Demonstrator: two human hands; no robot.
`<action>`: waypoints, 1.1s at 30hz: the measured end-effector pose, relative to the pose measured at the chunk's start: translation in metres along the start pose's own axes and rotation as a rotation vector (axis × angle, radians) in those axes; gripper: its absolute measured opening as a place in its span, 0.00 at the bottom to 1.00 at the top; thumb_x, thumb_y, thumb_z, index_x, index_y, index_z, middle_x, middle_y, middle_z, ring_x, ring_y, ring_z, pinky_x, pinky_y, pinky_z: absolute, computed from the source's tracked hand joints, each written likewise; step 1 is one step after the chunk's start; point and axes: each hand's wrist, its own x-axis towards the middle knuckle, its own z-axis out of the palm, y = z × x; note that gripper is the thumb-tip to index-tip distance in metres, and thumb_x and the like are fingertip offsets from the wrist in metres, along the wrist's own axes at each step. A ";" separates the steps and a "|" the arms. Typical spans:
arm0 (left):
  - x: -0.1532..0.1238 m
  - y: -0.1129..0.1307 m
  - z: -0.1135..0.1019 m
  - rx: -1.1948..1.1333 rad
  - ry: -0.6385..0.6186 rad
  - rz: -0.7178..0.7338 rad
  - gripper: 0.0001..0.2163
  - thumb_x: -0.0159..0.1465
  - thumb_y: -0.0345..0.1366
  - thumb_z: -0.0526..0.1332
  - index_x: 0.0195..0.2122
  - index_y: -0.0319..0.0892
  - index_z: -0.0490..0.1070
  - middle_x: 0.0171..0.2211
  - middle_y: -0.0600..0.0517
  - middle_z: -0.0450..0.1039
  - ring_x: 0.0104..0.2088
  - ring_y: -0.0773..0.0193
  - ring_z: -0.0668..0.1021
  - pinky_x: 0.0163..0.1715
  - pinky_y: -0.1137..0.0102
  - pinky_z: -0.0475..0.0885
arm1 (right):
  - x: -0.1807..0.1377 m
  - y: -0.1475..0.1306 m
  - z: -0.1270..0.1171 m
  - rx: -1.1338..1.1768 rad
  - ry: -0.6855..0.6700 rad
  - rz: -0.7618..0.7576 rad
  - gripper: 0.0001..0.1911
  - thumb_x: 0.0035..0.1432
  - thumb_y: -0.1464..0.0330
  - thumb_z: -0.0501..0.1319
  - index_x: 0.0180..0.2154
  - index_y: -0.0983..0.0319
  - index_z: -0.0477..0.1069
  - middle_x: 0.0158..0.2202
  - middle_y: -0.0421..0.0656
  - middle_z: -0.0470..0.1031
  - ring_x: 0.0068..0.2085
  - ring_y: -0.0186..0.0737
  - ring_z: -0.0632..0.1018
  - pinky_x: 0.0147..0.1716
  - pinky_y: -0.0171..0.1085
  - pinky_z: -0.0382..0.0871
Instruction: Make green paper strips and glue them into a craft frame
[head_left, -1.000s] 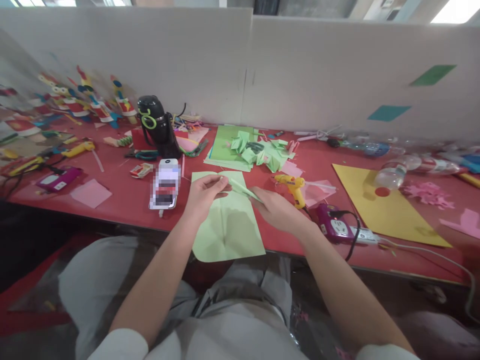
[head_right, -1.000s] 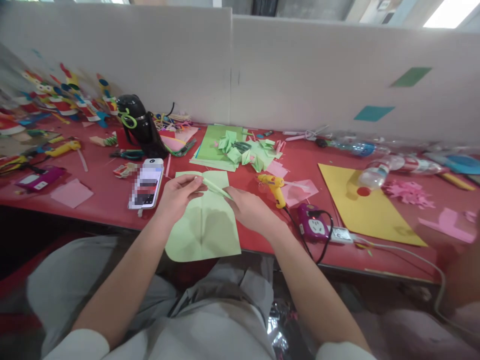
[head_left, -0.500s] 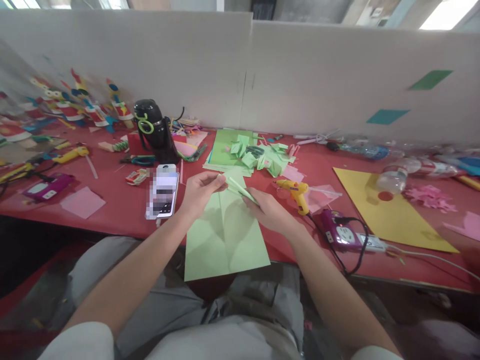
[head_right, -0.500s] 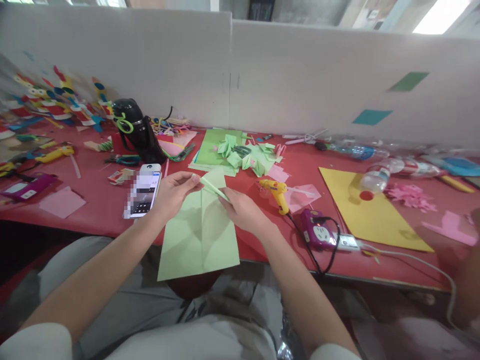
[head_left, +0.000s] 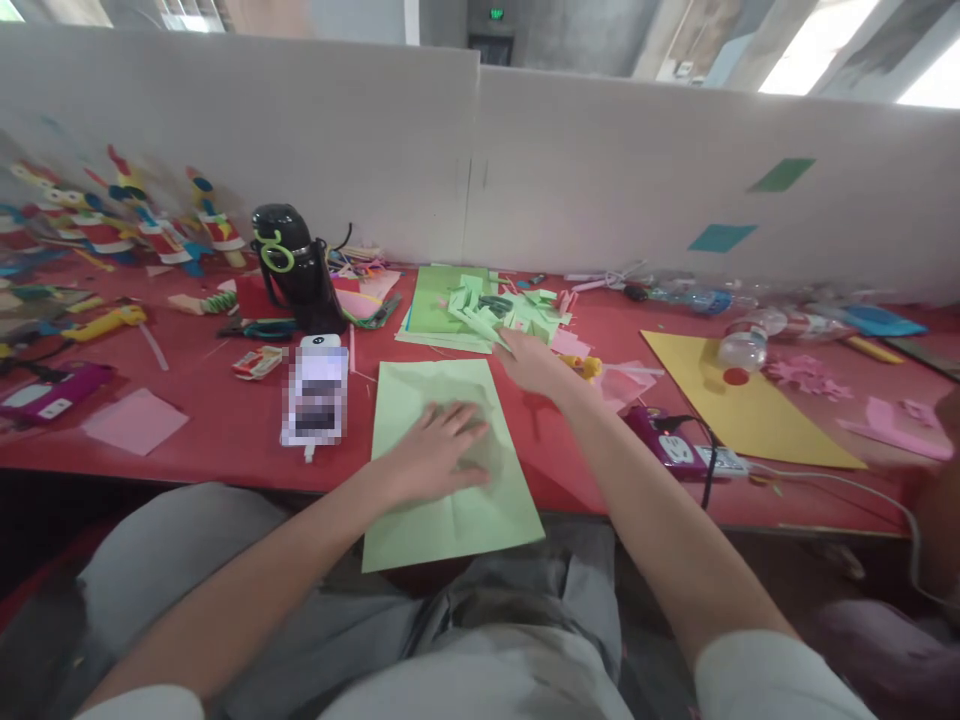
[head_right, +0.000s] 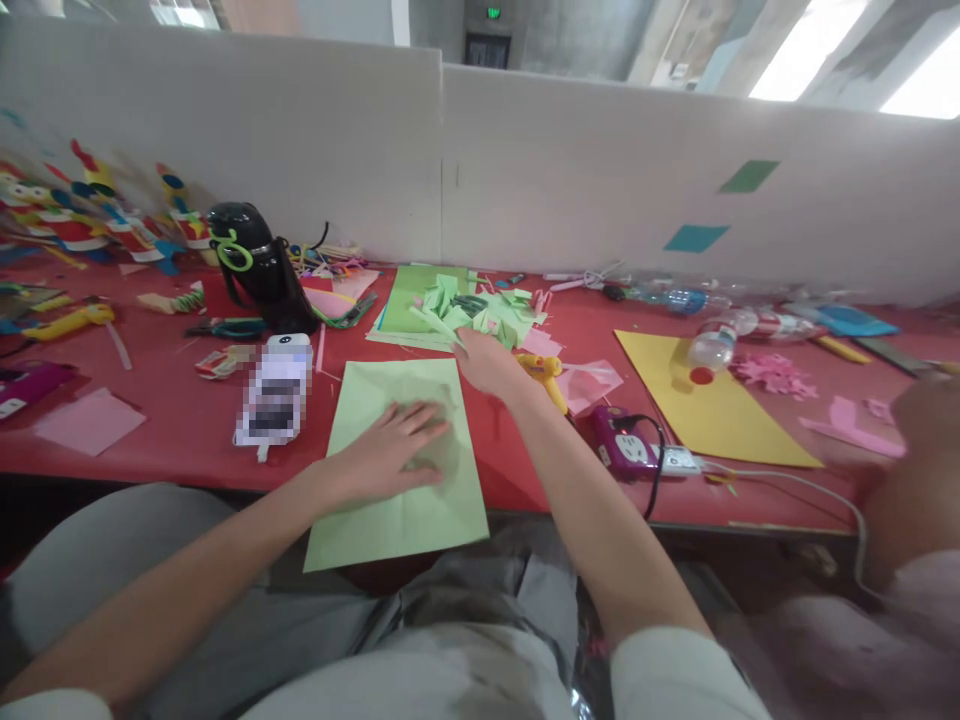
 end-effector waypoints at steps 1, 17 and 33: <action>0.000 0.002 0.002 0.019 -0.033 0.006 0.35 0.68 0.59 0.51 0.68 0.40 0.57 0.72 0.37 0.46 0.72 0.43 0.50 0.67 0.45 0.45 | 0.019 -0.003 0.004 -0.038 -0.017 -0.010 0.12 0.69 0.66 0.48 0.45 0.63 0.68 0.42 0.53 0.76 0.41 0.50 0.76 0.39 0.42 0.66; -0.001 0.004 0.012 0.027 0.026 -0.037 0.36 0.71 0.59 0.37 0.72 0.40 0.44 0.73 0.42 0.37 0.73 0.47 0.41 0.68 0.46 0.37 | 0.010 -0.001 0.058 0.180 0.204 0.110 0.17 0.65 0.59 0.58 0.45 0.65 0.72 0.45 0.52 0.76 0.46 0.49 0.76 0.47 0.45 0.70; 0.009 -0.006 0.007 -0.927 0.421 -0.266 0.39 0.66 0.61 0.52 0.71 0.44 0.45 0.73 0.44 0.43 0.72 0.50 0.51 0.68 0.55 0.55 | -0.036 -0.004 0.044 1.440 -0.346 0.081 0.26 0.65 0.48 0.53 0.50 0.60 0.76 0.51 0.51 0.79 0.52 0.47 0.79 0.51 0.45 0.72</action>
